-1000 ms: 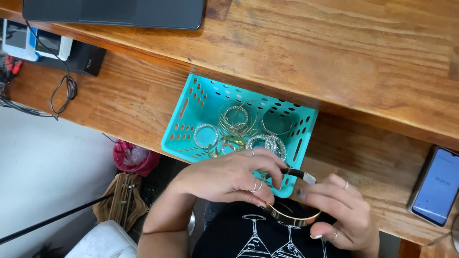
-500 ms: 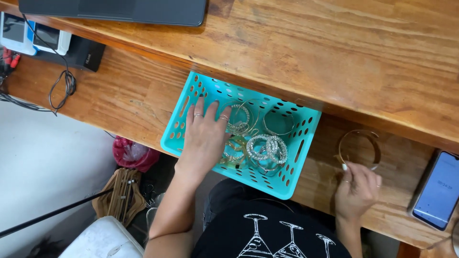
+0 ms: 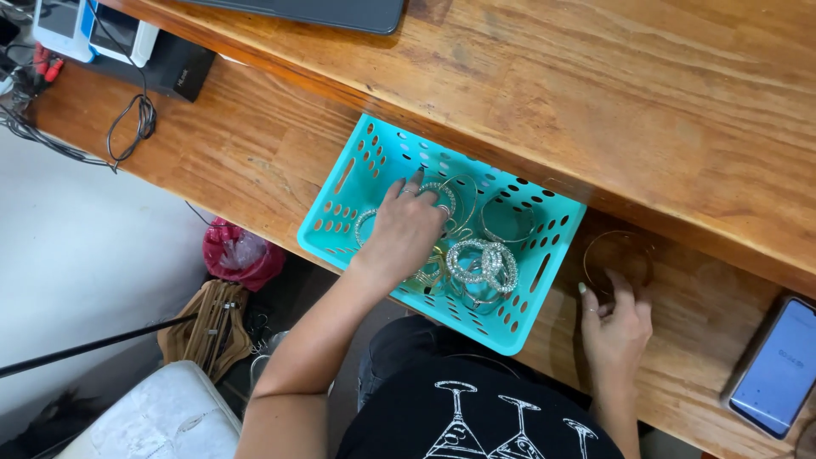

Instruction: A person is removing tags or stickers from various bracelets and bangles and sorting them into a blue plastic basket on a wooden table.

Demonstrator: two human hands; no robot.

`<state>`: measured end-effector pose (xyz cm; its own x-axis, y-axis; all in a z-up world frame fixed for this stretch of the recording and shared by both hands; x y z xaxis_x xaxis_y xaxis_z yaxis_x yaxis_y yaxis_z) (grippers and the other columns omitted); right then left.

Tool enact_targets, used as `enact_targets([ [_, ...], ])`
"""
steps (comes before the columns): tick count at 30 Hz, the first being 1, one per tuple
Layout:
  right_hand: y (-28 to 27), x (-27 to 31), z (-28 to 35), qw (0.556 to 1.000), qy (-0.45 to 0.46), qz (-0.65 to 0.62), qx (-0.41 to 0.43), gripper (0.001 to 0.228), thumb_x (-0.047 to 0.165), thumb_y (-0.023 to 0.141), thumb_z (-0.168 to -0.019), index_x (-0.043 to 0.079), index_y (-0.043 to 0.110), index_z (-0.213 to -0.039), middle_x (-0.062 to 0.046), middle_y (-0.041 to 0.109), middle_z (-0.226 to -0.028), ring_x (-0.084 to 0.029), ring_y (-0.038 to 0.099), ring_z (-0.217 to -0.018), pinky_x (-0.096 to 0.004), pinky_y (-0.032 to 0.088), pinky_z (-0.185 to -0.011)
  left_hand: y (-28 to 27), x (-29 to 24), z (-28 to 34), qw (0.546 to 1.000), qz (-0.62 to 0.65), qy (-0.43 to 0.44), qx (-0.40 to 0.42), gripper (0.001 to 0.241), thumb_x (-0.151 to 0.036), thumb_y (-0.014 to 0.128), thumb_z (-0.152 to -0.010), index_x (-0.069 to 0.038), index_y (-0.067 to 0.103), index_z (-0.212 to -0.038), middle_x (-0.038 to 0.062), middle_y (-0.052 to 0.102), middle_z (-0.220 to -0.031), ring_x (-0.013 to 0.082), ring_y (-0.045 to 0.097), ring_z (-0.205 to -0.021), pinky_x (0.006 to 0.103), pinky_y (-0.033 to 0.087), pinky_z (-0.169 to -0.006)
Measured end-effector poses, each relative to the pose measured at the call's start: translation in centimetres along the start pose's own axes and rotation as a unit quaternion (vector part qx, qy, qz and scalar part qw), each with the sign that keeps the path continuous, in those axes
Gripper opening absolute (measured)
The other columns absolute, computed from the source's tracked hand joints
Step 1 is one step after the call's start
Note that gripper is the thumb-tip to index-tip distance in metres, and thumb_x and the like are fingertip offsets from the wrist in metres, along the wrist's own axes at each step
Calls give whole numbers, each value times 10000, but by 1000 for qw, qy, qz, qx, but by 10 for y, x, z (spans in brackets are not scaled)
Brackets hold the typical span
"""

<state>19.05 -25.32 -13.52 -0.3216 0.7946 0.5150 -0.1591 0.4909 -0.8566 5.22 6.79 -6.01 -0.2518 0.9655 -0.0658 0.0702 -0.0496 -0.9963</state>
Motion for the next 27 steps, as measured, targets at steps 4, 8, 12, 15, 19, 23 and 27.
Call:
enact_targets([
  [4, -13, -1, 15, 999, -23, -33, -7, 457, 280, 728, -987, 135, 665, -1416, -105, 527, -993, -191, 619, -697, -382, 509, -879, -37, 12, 4, 987, 160, 28, -23, 160, -262, 725, -949, -137, 790, -874, 30, 742, -881, 364, 649, -1066, 524, 500, -966],
  [8, -35, 22, 29, 983, -112, -126, -75, 254, 66, 724, -1035, 0, 720, -1280, -174, 617, -1160, -183, 601, -805, -305, 522, -790, -60, 20, 14, 883, 459, -93, -25, 226, -223, 492, -1090, -112, 649, -972, 23, 659, -881, 177, 590, -785, 334, 426, -714],
  [12, -68, 57, 38, 959, -166, -173, -147, 82, -62, 680, -1095, -102, 732, -1144, -242, 687, -1133, -317, 666, -1073, -364, 540, -866, -79, 3, 20, 824, 564, -36, -38, 262, -197, 481, -1088, -76, 704, -1023, 17, 744, -1014, 146, 749, -964, 288, 576, -884],
  [15, -91, 84, 39, 935, -267, -187, -141, 180, -15, 663, -1051, -141, 667, -1179, -327, 665, -1155, -327, 634, -930, -363, 544, -795, -110, -17, 32, 865, 495, 75, 0, 215, -191, 496, -1082, -79, 677, -1051, 25, 727, -935, 167, 681, -776, 295, 479, -704],
  [19, -105, 95, 51, 885, -436, -127, -103, 536, 327, 663, -976, -26, 541, -1360, -325, 559, -1382, -432, 671, -1149, -476, 590, -913, -123, -64, 56, 923, 321, 190, -94, 185, -98, 557, -1047, -100, 696, -1169, 79, 776, -1055, 330, 737, -894, 443, 556, -740],
  [23, -96, 110, 60, 864, -489, -119, -35, 593, 341, 766, -908, -25, 551, -1322, -119, 691, -1062, -242, 627, -820, -332, 529, -778, -124, -108, 62, 919, 274, 253, -127, 92, -114, 551, -1077, -28, 582, -1089, 69, 532, -785, 310, 565, -710, 425, 474, -761],
  [27, -100, 116, 52, 897, -412, -160, 24, 475, 176, 642, -964, -90, 568, -1350, -69, 663, -876, -211, 507, -678, -320, 487, -663, -107, -124, 59, 885, 339, 286, -143, 89, 29, 523, -1083, 35, 509, -1171, 128, 430, -821, 360, 446, -711, 471, 403, -745],
])
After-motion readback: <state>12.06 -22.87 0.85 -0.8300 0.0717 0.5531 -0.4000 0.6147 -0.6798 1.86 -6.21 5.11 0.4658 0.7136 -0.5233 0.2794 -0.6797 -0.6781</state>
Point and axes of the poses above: each hand's wrist, its own z-axis away from the middle knuckle, its own y-axis out of the palm, x = y × z, the point moved 2 cm from there along -z, towards the middle knuckle
